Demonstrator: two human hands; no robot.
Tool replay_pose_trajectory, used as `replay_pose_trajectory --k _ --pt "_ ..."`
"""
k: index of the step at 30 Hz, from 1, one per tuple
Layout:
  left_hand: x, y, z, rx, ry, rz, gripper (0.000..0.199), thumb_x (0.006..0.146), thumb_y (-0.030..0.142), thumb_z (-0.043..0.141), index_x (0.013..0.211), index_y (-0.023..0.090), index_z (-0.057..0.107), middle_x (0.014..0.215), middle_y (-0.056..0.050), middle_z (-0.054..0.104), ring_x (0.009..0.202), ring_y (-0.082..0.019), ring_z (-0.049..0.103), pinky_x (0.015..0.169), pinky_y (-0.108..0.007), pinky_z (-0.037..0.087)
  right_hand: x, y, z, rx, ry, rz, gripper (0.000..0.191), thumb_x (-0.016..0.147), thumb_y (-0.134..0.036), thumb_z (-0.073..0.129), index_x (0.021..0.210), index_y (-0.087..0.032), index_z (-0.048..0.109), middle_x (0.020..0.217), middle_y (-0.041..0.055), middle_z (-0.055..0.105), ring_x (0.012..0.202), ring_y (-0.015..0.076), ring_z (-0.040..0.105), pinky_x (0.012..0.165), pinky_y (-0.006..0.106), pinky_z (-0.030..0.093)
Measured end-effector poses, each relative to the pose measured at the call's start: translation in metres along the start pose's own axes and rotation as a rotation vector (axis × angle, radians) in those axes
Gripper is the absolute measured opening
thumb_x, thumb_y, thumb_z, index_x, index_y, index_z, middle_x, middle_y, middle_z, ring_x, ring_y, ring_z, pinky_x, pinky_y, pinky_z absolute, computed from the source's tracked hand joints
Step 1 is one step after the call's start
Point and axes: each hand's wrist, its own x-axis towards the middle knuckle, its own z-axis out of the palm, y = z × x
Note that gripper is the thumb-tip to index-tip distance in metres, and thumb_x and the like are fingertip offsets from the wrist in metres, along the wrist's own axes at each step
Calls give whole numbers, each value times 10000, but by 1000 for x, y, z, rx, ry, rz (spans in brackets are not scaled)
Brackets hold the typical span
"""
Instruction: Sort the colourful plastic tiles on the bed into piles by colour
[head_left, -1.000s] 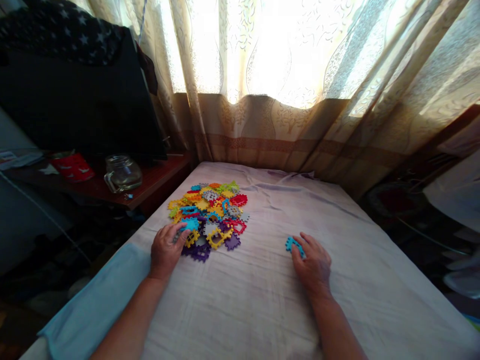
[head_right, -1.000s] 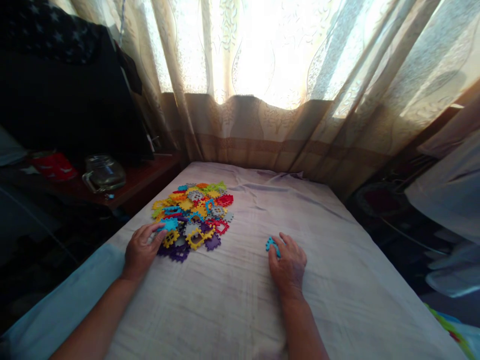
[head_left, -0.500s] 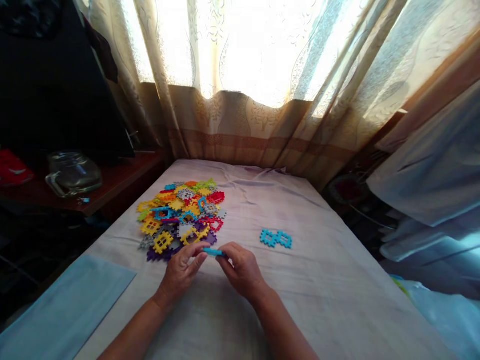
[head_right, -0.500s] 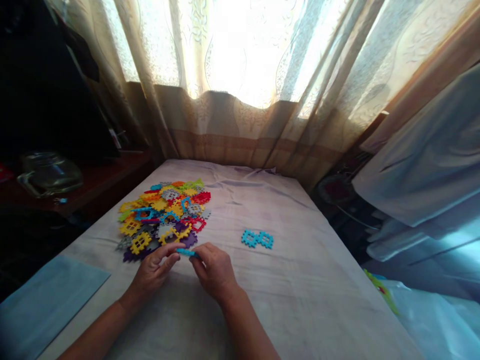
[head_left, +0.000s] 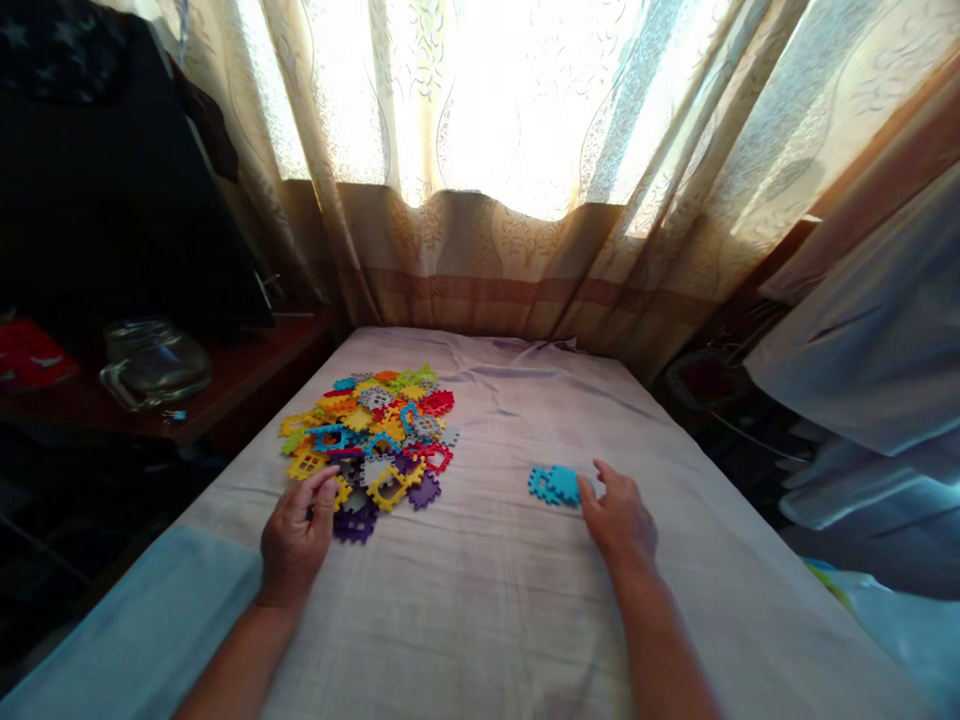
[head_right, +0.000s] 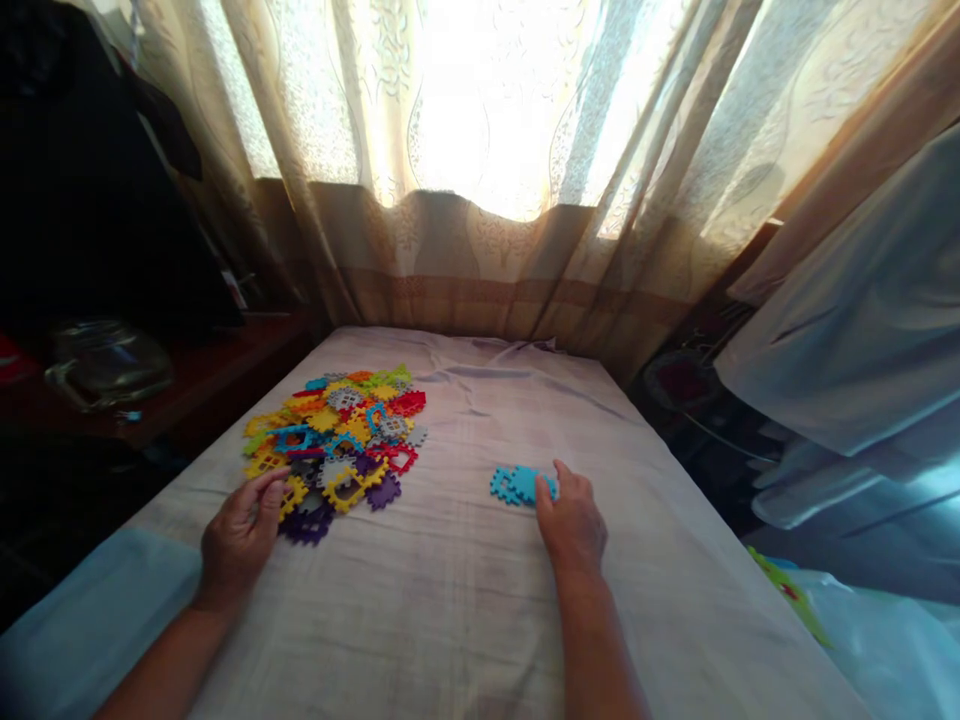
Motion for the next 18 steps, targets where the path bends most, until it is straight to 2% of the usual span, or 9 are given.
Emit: replay_pose_trajectory --k 3,6,9,11,15,18 --pt "6 -17 -1 71 88 36 309 913 414 459 993 203 670 940 -70 722 917 -208 667 884 -346 521 -6 -11 -2 -70 82 -52 436 893 -402 453 1217 -173 635 1138 148 612 795 212 627 644 319 459" --pt "8 -31 6 79 106 16 337 918 408 444 1044 177 654 1049 -118 696 1023 -233 642 952 -393 502 -16 -45 11 98 1 -250 332 885 -330 466 1087 -191 690 1039 97 649 765 177 630 702 304 483" --pt "6 -39 14 61 110 -17 370 912 409 460 1140 168 623 1192 -148 645 1145 -249 598 1015 -420 472 -27 -103 30 282 -145 -472 285 888 -265 467 1040 -220 704 993 61 679 788 156 641 755 276 493" --pt "5 -42 17 49 95 -34 391 907 407 471 1195 176 599 1257 -149 616 1189 -253 575 1036 -430 460 -31 -148 40 303 -238 -587 295 897 -230 467 1076 -259 700 1029 46 686 867 156 643 794 263 491" --pt "3 -45 20 22 68 -63 408 908 409 462 1219 176 588 1281 -146 604 1208 -251 563 1050 -435 452 -25 -227 58 123 -404 -796 395 901 -194 484 1239 -336 632 1203 33 641 1049 170 598 860 264 476" --pt "2 -48 21 11 64 -86 399 904 407 463 1203 179 597 1275 -138 607 1210 -246 562 1058 -432 446 -17 -261 69 -30 -463 -937 447 896 -189 503 1292 -380 586 1290 37 586 1099 192 572 860 290 471"
